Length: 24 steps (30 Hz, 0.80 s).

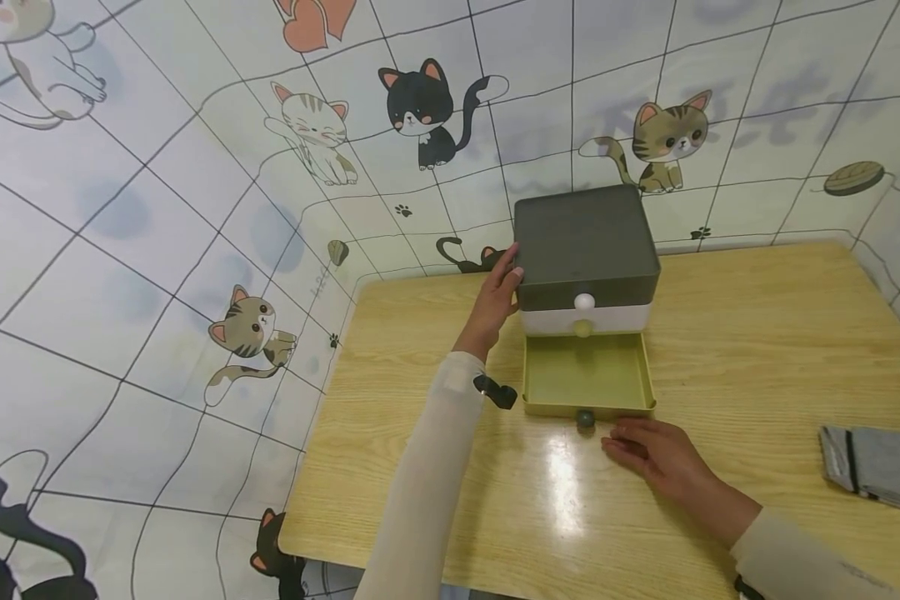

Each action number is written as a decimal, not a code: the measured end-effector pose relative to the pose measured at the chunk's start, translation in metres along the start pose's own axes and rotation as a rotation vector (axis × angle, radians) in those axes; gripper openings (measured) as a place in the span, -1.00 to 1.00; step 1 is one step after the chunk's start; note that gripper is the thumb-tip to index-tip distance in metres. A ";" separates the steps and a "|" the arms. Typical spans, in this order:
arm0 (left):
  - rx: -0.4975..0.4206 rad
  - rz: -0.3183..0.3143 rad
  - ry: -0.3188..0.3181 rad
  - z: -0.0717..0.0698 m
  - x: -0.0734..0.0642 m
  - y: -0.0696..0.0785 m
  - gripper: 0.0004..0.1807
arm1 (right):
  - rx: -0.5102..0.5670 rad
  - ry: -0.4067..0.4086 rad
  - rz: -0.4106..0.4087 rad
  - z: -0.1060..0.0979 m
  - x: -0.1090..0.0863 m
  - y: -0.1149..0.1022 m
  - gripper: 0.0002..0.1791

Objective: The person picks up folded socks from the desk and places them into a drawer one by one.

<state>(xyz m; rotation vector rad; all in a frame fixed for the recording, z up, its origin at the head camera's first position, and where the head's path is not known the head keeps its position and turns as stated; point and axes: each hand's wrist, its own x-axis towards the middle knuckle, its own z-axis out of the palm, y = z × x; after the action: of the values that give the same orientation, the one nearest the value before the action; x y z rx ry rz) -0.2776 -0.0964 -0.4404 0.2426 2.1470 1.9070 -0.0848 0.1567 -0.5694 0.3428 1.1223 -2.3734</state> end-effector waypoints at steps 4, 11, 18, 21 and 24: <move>-0.028 0.005 -0.013 0.000 0.001 0.000 -0.44 | -0.009 0.033 -0.080 -0.023 -0.014 -0.019 -0.77; -0.051 0.007 -0.019 0.000 0.004 0.000 -0.45 | -0.477 0.199 -0.425 -0.062 -0.041 -0.051 -0.79; -0.046 0.001 -0.024 0.000 0.005 -0.001 -0.44 | -1.550 0.746 -0.490 -0.101 -0.067 -0.091 -0.39; -0.042 -0.002 -0.017 0.000 0.006 -0.001 -0.44 | -1.661 0.844 -0.282 -0.117 -0.077 -0.100 -0.10; -0.037 -0.005 -0.015 0.000 0.007 -0.001 -0.44 | -1.711 0.887 -0.119 -0.133 -0.086 -0.101 0.03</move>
<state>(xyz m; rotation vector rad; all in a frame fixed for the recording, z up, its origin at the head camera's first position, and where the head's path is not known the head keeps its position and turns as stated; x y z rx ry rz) -0.2845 -0.0943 -0.4424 0.2429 2.0986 1.9339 -0.0626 0.3420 -0.5512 0.6184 2.9756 -0.4939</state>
